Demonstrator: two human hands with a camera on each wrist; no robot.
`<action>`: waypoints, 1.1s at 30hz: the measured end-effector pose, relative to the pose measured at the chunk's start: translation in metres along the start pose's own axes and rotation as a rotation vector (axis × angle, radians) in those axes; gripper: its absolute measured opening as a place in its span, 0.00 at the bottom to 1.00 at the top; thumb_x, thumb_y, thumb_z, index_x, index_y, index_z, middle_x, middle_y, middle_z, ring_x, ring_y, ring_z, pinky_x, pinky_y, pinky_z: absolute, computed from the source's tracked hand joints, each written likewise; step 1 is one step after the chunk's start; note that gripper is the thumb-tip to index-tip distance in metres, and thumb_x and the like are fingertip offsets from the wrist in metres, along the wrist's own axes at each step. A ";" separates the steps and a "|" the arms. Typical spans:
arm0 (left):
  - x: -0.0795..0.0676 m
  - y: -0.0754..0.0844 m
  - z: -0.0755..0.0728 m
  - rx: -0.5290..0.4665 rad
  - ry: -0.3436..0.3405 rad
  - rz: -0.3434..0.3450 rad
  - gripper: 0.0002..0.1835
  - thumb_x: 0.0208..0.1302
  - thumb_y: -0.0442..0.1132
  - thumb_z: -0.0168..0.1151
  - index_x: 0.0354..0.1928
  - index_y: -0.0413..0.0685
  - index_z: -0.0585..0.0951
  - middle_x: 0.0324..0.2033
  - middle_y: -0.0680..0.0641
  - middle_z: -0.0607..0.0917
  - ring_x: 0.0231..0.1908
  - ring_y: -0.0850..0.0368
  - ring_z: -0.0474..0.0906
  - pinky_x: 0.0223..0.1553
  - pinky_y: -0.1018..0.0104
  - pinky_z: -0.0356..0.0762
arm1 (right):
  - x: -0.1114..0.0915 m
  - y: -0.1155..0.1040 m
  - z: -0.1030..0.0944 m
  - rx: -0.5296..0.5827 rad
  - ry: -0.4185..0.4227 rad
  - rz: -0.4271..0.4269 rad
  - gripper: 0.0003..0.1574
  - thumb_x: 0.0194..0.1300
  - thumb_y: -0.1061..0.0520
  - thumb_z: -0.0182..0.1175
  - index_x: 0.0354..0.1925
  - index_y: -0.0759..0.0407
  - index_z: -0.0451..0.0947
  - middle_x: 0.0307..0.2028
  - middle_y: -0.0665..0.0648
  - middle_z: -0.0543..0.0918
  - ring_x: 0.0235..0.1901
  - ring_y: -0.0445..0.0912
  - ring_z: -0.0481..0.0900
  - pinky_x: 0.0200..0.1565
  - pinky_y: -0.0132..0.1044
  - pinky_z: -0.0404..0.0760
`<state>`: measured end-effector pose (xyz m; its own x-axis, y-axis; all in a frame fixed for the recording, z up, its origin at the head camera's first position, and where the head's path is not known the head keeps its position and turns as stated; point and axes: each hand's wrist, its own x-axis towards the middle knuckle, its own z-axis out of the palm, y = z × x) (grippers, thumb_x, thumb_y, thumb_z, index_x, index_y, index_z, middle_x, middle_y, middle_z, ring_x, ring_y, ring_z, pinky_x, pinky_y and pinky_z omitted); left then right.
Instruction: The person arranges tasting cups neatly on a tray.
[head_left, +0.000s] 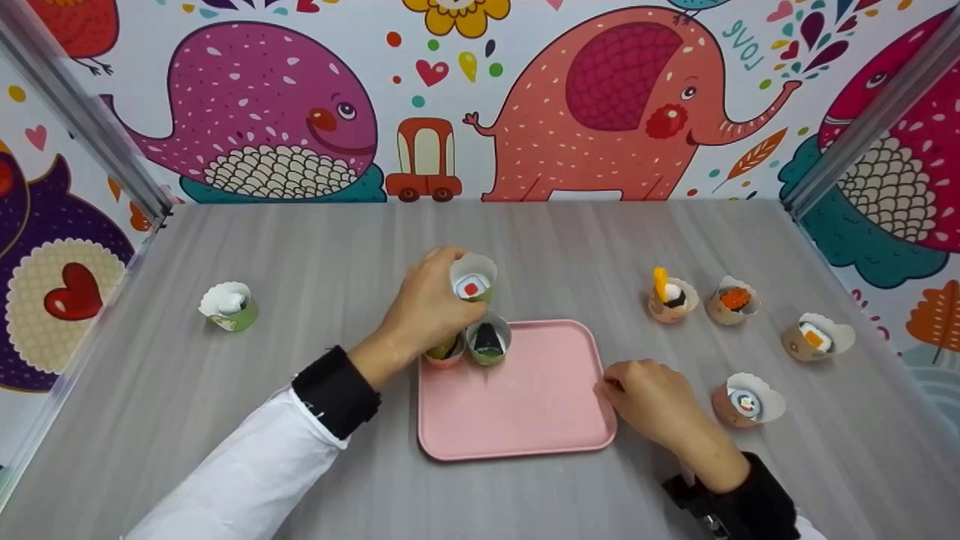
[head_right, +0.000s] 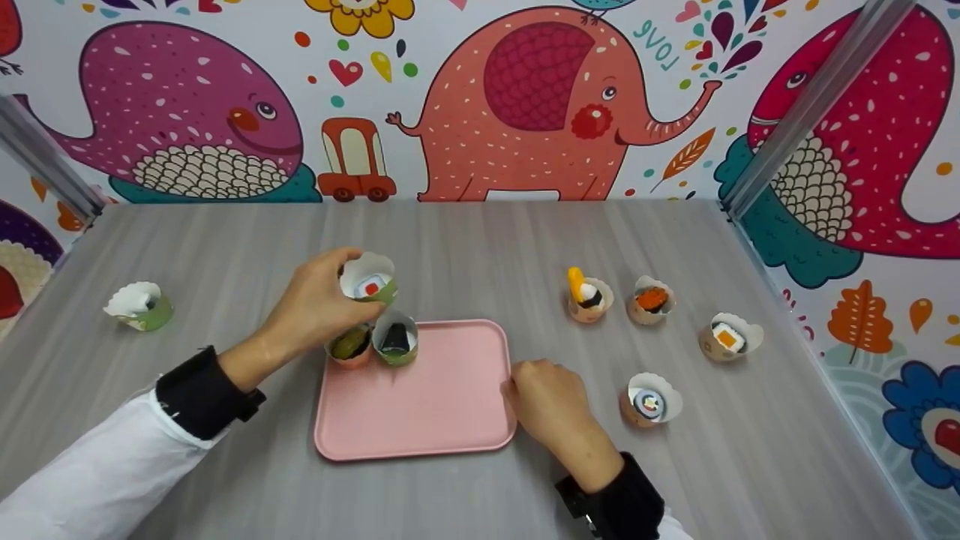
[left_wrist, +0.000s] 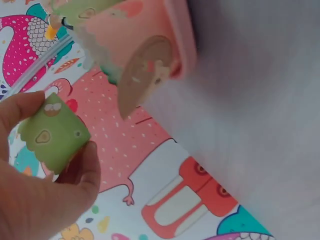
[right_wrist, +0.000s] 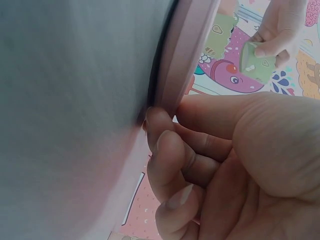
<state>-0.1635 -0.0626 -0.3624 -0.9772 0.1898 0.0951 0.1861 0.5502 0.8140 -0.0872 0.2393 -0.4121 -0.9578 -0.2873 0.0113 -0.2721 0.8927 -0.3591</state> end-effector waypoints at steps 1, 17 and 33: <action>0.000 0.002 0.002 0.000 -0.004 0.012 0.36 0.54 0.37 0.76 0.66 0.36 0.75 0.55 0.40 0.81 0.50 0.46 0.79 0.51 0.51 0.84 | 0.000 0.000 0.000 -0.002 0.002 0.000 0.19 0.67 0.62 0.69 0.21 0.50 0.77 0.17 0.45 0.70 0.21 0.42 0.67 0.25 0.41 0.65; 0.009 0.025 0.038 0.026 -0.173 0.119 0.36 0.55 0.36 0.77 0.65 0.38 0.75 0.54 0.42 0.81 0.48 0.49 0.79 0.47 0.56 0.83 | 0.001 0.001 0.000 0.017 -0.035 0.023 0.11 0.68 0.61 0.68 0.27 0.54 0.83 0.20 0.46 0.74 0.21 0.42 0.68 0.26 0.40 0.67; 0.025 0.020 0.055 0.095 -0.391 0.114 0.37 0.54 0.36 0.78 0.67 0.36 0.75 0.53 0.42 0.83 0.47 0.51 0.78 0.47 0.60 0.79 | 0.000 0.000 0.001 -0.016 0.014 -0.013 0.15 0.67 0.62 0.69 0.23 0.52 0.80 0.19 0.46 0.74 0.21 0.42 0.69 0.25 0.43 0.70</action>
<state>-0.1784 -0.0025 -0.3750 -0.8408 0.5382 -0.0582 0.3172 0.5768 0.7528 -0.0867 0.2391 -0.4131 -0.9553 -0.2942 0.0287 -0.2858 0.8943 -0.3442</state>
